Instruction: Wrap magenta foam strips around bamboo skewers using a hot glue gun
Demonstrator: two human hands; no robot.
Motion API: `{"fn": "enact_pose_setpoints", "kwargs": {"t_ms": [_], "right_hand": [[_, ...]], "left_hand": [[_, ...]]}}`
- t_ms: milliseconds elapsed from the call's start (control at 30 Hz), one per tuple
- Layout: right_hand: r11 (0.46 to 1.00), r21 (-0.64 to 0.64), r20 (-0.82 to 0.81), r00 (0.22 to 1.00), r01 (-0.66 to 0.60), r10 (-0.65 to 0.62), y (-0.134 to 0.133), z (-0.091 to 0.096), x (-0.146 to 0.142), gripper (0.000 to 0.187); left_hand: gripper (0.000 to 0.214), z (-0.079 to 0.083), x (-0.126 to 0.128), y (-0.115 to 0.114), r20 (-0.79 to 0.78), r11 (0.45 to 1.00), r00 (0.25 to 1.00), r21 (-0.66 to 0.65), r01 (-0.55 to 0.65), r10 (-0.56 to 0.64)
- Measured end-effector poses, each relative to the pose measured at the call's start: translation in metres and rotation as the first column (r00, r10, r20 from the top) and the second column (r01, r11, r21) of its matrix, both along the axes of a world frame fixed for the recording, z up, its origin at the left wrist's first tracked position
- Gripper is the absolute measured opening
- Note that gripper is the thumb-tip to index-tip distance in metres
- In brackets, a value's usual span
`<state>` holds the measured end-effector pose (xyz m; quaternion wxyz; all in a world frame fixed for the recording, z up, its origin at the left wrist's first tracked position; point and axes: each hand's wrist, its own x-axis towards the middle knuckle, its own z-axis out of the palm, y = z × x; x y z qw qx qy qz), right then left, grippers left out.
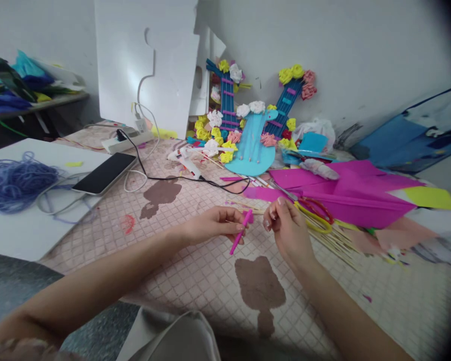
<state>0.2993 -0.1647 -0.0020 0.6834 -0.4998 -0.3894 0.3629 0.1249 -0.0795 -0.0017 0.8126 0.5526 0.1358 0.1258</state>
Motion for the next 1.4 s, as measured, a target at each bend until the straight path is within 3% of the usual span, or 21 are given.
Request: {"fn": "enact_pose_setpoints", "kwargs": {"t_ms": [300, 567, 867, 1100, 1267, 1400], "right_hand": [[0.96, -0.206, 0.047, 0.978, -0.192, 0.205, -0.004, -0.006, -0.008, 0.022], [0.933, -0.266, 0.123, 0.952, -0.241, 0.281, -0.008, -0.008, -0.018, 0.036], [0.87, -0.298, 0.175, 0.874, -0.392, 0.453, -0.009, -0.006, -0.025, 0.028], [0.904, -0.321, 0.285, 0.881, -0.284, 0.378, -0.008, -0.005, -0.024, 0.023], [0.923, -0.306, 0.386, 0.856, -0.232, 0.343, -0.01, -0.003, -0.025, 0.022], [0.919, -0.287, 0.306, 0.883, -0.27, 0.355, -0.011, -0.005, -0.024, 0.032]], "left_hand": [[0.019, -0.005, 0.0, 0.002, 0.068, 0.958, 0.996, -0.277, 0.078, -0.062], [0.013, -0.007, 0.004, 0.01, 0.03, 0.884, 0.972, -0.422, -0.199, 0.233], [0.016, -0.01, 0.006, 0.009, 0.09, 0.895, 0.952, -0.376, -0.24, 0.293], [0.025, -0.008, 0.007, 0.007, 0.102, 0.892, 0.935, -0.348, -0.288, 0.341], [0.022, -0.009, 0.006, 0.008, 0.131, 0.931, 0.942, -0.242, -0.273, 0.31], [0.02, -0.011, 0.006, 0.008, 0.134, 0.932, 0.939, -0.225, -0.283, 0.317]]}}
